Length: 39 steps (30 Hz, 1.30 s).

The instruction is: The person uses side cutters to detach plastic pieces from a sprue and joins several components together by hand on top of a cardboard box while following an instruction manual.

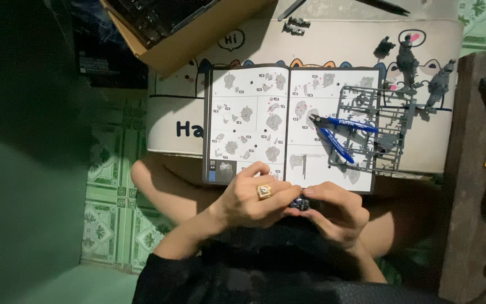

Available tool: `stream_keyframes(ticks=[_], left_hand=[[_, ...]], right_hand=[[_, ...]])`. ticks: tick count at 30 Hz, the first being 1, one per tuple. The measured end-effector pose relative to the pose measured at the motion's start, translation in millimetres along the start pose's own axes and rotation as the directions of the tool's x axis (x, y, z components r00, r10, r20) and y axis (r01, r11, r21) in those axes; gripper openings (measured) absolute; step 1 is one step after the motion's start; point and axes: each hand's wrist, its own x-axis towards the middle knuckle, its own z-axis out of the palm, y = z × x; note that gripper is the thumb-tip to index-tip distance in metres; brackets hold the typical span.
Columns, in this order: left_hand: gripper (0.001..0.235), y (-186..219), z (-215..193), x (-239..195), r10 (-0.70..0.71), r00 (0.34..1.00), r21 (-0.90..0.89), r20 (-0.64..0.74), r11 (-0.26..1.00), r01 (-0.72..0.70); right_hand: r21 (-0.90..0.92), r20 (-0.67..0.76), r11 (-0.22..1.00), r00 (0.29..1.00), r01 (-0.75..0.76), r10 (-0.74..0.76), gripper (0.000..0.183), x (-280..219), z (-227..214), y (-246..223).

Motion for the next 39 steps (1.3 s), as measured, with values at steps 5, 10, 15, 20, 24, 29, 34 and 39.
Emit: stream_keyframes(ticks=[5,10,15,20,24,29,34,39], left_hand=[[0.025,13.8,3.7,-3.4,-0.355,0.932,-0.363,-0.071,0.880,0.308],[0.020,15.2,-5.7,-0.3,-0.312,0.950,-0.475,0.013,0.834,0.281],[0.018,16.4,-3.6,-1.2,-0.354,0.935,-0.522,-0.008,0.799,0.298],[0.017,15.5,-2.9,-6.3,-0.289,0.957,-0.441,0.001,0.859,0.260],[0.016,11.3,0.6,-6.7,-0.226,0.971,-0.413,-0.072,0.893,0.177],[0.020,5.8,9.0,-20.1,-0.303,0.952,-0.482,-0.051,0.842,0.242],[0.017,13.4,25.7,-28.8,-0.564,0.825,-0.835,0.040,0.435,0.338],[0.012,14.6,31.7,-20.8,-0.667,0.739,-0.885,-0.092,0.395,0.247]], right_hand=[[-0.039,-0.108,0.993,0.987,0.113,-0.116,0.027,-5.3,3.0,8.1],[-0.113,-0.122,0.994,0.992,0.002,-0.016,0.029,-16.4,2.2,7.1],[-0.076,-0.074,0.997,0.996,0.034,-0.040,0.032,-6.9,6.7,2.9],[-0.072,-0.025,0.997,0.999,-0.035,0.033,0.025,-11.3,2.5,1.3],[0.015,0.028,0.996,0.996,0.089,-0.090,0.024,4.0,9.8,3.6],[-0.080,0.003,0.994,0.997,0.072,-0.072,0.021,2.8,7.5,9.6],[-0.328,-0.073,0.944,0.997,-0.023,-0.002,0.040,-2.5,0.5,6.7],[-0.318,-0.084,0.939,0.982,0.133,-0.168,0.018,20.5,6.7,-8.6]])
